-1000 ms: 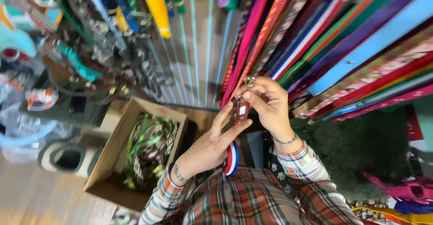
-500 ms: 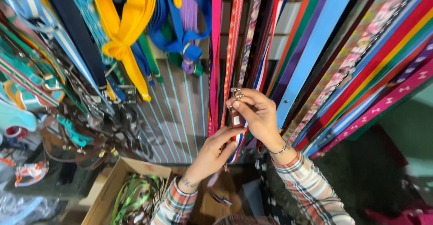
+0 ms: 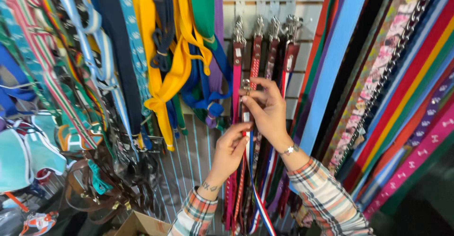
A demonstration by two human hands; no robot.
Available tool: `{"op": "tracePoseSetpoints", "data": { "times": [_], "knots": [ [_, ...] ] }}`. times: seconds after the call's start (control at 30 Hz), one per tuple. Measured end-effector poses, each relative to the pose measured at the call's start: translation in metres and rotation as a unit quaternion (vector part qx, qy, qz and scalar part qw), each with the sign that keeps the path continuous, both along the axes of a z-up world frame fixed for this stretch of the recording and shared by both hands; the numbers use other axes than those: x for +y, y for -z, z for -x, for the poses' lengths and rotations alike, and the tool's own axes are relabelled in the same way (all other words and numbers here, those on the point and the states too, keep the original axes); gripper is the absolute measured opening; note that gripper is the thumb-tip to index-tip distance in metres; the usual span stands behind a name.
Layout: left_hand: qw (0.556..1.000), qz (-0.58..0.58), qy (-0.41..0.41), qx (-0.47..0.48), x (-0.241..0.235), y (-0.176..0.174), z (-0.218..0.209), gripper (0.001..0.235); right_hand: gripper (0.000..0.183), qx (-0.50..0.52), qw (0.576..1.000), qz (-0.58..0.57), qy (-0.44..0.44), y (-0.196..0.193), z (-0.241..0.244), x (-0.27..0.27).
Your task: The person takes various pet leashes and collars from a cardboard box and hangs them one by one onto metal display hooks on a wall-mounted rack.
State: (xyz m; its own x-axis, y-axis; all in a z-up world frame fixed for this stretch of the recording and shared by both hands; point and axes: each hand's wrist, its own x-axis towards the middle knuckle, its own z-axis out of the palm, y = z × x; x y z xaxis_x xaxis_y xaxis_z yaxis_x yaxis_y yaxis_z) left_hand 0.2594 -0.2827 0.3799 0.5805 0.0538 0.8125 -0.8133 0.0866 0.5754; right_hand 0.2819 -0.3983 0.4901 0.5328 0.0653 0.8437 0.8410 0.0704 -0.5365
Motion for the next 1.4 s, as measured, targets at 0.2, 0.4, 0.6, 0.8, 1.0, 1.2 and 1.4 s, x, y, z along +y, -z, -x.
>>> {"op": "tracePoseSetpoints", "data": {
  "times": [0.2, 0.4, 0.6, 0.8, 1.0, 1.2, 1.4],
  "knots": [
    [1.000, 0.031, -0.002, 0.000, 0.019, -0.028, -0.068, 0.050, 0.049, -0.044, 0.998, 0.008, 0.036, -0.051, -0.047, 0.018],
    [0.999, 0.041, 0.027, -0.010, 0.026, -0.074, -0.077, 0.053, 0.048, -0.064, 0.996, -0.002, 0.065, -0.082, -0.066, 0.026],
    [0.999, 0.029, 0.019, -0.001, 0.028, -0.080, -0.085, 0.055, 0.050, -0.067, 0.995, -0.005, 0.070, -0.085, -0.076, 0.025],
    [0.999, 0.026, 0.010, 0.019, 0.029, -0.083, -0.096, 0.055, 0.048, -0.081, 0.990, 0.014, 0.113, -0.078, -0.108, 0.028],
    [0.995, -0.036, -0.092, -0.008, 0.038, -0.080, -0.122, 0.055, 0.048, -0.071, 0.969, 0.085, 0.221, -0.074, -0.139, 0.029],
    [0.968, -0.114, -0.220, -0.033, 0.036, -0.066, -0.165, 0.068, 0.056, -0.076, 0.942, 0.143, 0.294, -0.083, -0.160, 0.032],
    [0.953, -0.173, -0.243, 0.042, 0.030, -0.059, -0.176, 0.085, 0.057, -0.074, 0.919, 0.201, 0.331, -0.086, -0.156, 0.030]
  ]
}}
